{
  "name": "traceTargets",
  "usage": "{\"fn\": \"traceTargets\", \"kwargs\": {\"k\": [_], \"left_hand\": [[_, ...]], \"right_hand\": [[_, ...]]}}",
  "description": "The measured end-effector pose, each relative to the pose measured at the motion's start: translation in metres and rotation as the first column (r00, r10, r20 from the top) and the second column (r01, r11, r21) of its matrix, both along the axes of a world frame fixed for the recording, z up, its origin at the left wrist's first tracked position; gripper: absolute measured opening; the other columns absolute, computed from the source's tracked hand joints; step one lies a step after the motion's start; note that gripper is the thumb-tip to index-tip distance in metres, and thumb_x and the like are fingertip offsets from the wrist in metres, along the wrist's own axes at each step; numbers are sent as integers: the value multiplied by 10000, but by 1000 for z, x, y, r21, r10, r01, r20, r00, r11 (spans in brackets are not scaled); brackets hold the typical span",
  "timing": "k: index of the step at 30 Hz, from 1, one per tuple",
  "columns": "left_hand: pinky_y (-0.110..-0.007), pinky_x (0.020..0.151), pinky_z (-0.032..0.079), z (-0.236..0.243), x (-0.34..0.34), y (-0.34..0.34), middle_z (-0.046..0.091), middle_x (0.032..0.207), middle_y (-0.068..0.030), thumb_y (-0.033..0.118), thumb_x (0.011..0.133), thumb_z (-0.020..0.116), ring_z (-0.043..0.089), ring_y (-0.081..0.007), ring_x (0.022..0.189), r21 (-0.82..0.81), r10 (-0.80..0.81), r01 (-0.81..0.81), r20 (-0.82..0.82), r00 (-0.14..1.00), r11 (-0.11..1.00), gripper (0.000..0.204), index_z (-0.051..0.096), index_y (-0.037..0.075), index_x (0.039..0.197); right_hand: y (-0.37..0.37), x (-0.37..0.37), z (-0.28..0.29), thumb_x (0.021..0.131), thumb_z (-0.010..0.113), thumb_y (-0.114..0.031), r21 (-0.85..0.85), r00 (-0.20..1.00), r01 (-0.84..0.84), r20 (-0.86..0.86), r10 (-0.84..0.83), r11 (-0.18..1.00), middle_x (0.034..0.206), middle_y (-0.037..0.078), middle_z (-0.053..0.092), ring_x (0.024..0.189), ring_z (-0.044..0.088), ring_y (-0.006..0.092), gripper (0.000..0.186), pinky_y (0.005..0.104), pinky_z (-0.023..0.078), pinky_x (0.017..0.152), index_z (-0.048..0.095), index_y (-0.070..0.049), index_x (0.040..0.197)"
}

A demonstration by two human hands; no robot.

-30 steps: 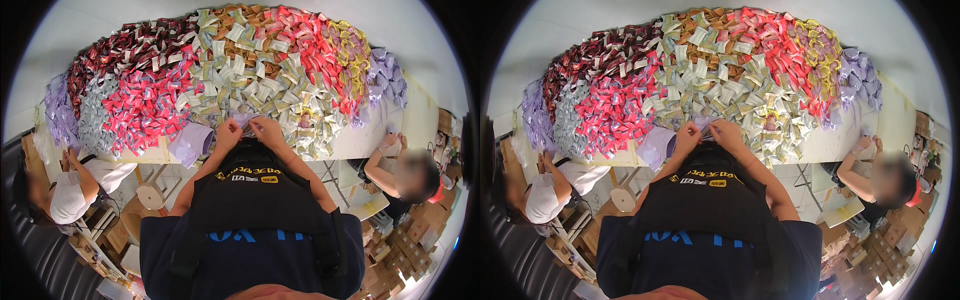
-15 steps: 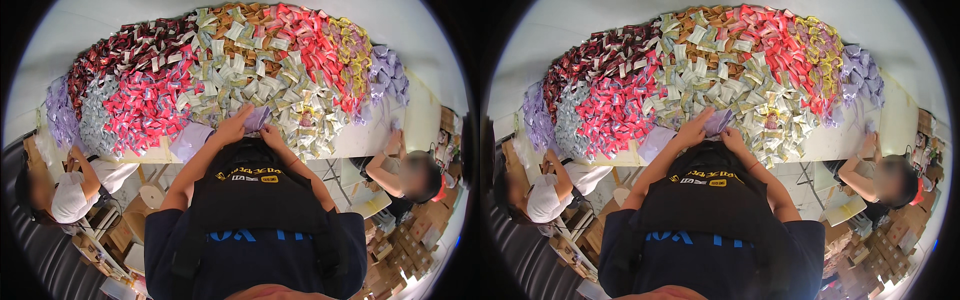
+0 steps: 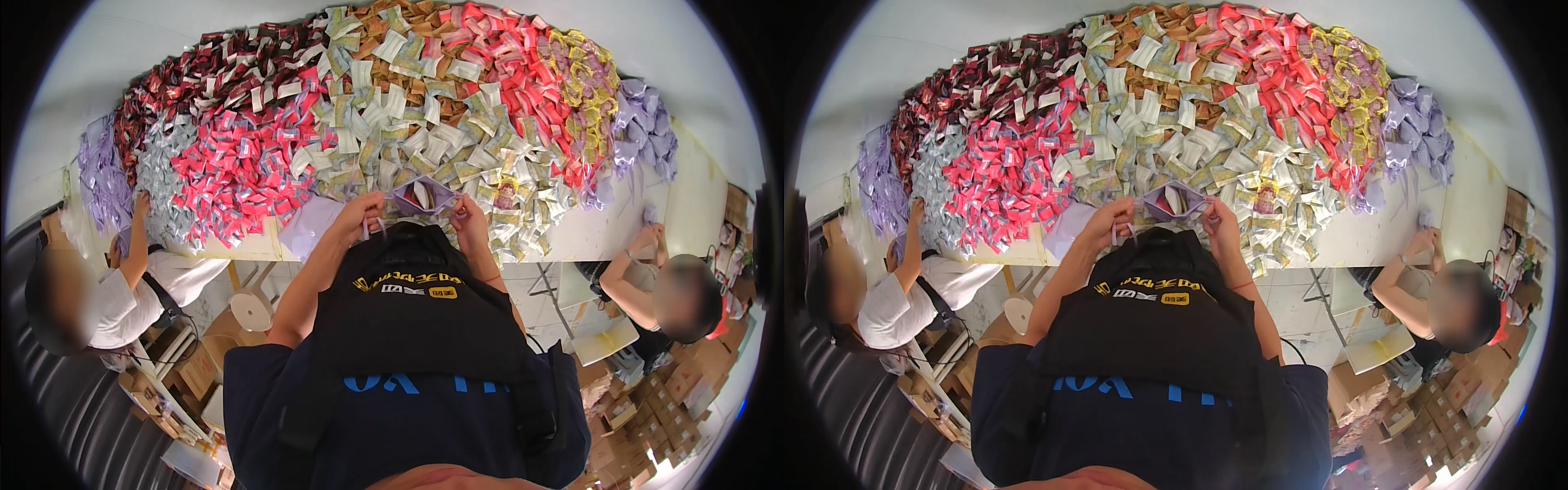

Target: The person repeatedly picks small pre-wrapped items from a large pile on a table and places them into a purple plastic bag. The person continues this one-by-one packing process for the duration of the clip.

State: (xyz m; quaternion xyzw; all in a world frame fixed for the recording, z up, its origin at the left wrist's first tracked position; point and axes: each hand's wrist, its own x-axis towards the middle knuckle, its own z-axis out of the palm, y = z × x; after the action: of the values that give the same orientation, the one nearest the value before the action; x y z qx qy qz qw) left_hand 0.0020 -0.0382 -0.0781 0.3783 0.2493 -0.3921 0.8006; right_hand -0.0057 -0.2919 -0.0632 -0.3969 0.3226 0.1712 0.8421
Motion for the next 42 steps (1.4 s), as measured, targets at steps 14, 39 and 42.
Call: {"fn": "traceTargets", "kwargs": {"k": [14,39,42], "left_hand": [[-347,642,435,31,-69,45,506,764,-79,261,693,717,526,-252,739,890,-659,-452,308,686,-55,314,519,59,829],[-207,545,403,50,29,-23,571,701,-19,-20,760,615,493,-57,606,754,-181,-375,539,823,540,136,582,-5,891],[-213,539,405,56,43,-40,554,684,-22,-15,748,617,491,-69,586,746,-218,-332,533,818,577,136,582,3,878]], "right_hand": [[-120,91,135,845,403,-66,-648,792,418,603,95,637,835,75,567,786,487,150,173,272,409,741,468,-29,690],[22,225,-88,746,618,-377,-961,775,-221,-276,568,-165,778,189,629,812,612,353,354,445,488,704,624,-48,875],[34,227,-102,721,630,-379,-985,853,-52,-129,506,-164,796,220,618,818,602,372,375,446,486,707,620,-16,814]]}}
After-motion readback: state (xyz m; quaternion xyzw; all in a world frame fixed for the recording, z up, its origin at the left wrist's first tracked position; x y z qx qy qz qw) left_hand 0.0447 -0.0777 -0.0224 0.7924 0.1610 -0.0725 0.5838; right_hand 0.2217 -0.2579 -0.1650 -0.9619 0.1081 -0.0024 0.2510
